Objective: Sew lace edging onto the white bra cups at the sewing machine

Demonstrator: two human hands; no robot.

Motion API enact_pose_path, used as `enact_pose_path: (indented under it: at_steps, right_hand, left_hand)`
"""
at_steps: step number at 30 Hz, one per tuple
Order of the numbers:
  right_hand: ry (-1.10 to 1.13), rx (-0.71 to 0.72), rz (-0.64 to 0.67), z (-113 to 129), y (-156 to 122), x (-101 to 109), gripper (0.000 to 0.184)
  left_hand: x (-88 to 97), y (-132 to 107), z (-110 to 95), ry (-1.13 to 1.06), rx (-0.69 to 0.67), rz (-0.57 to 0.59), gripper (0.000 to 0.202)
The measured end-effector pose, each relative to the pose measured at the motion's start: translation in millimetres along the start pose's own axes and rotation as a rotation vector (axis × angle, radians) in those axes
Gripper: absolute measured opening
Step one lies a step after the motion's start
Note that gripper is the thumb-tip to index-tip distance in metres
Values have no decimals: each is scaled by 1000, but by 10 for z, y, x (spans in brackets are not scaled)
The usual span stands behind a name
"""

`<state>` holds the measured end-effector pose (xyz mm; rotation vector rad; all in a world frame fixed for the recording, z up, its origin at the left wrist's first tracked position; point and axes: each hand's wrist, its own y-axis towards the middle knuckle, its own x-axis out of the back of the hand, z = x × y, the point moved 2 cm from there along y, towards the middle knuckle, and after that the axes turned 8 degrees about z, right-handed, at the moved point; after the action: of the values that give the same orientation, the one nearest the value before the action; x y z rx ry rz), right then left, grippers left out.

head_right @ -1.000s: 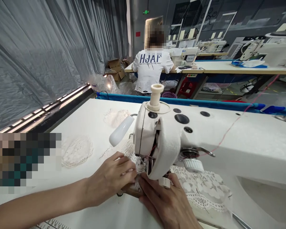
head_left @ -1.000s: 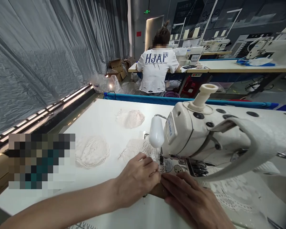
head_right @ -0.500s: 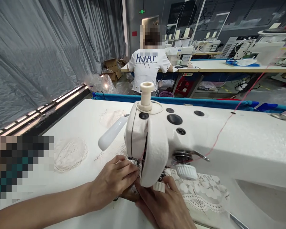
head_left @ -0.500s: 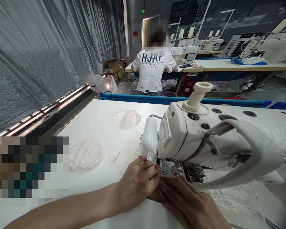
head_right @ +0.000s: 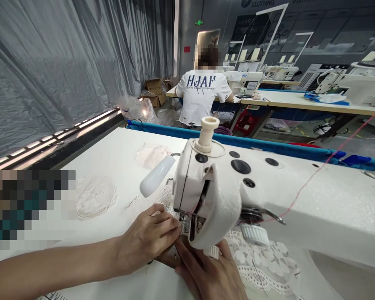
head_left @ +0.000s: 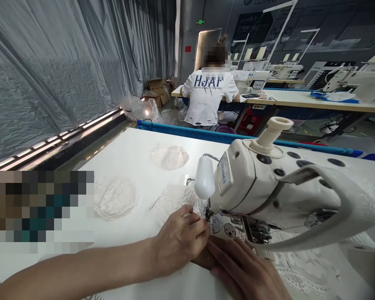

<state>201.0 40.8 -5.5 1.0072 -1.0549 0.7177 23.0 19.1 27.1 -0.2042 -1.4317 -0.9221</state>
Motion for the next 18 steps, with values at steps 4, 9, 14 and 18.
enact_pose_path:
  at_steps: [4, 9, 14, 18]
  right_hand:
    - [-19, -35, 25, -6, 0, -3, 30]
    - [-123, -90, 29, -2, 41, -23, 35]
    - [-184, -89, -17, 20, 97, -20, 39]
    - [-162, -75, -79, 54, 139, 30, 40]
  left_hand:
    - [-49, -13, 13, 19, 1, -32, 20]
    - [-109, -6, 91, 13, 31, -17, 23]
    - [-120, 42, 234, -74, 52, 87, 23]
    - [-153, 238, 447, -91, 156, 154, 25]
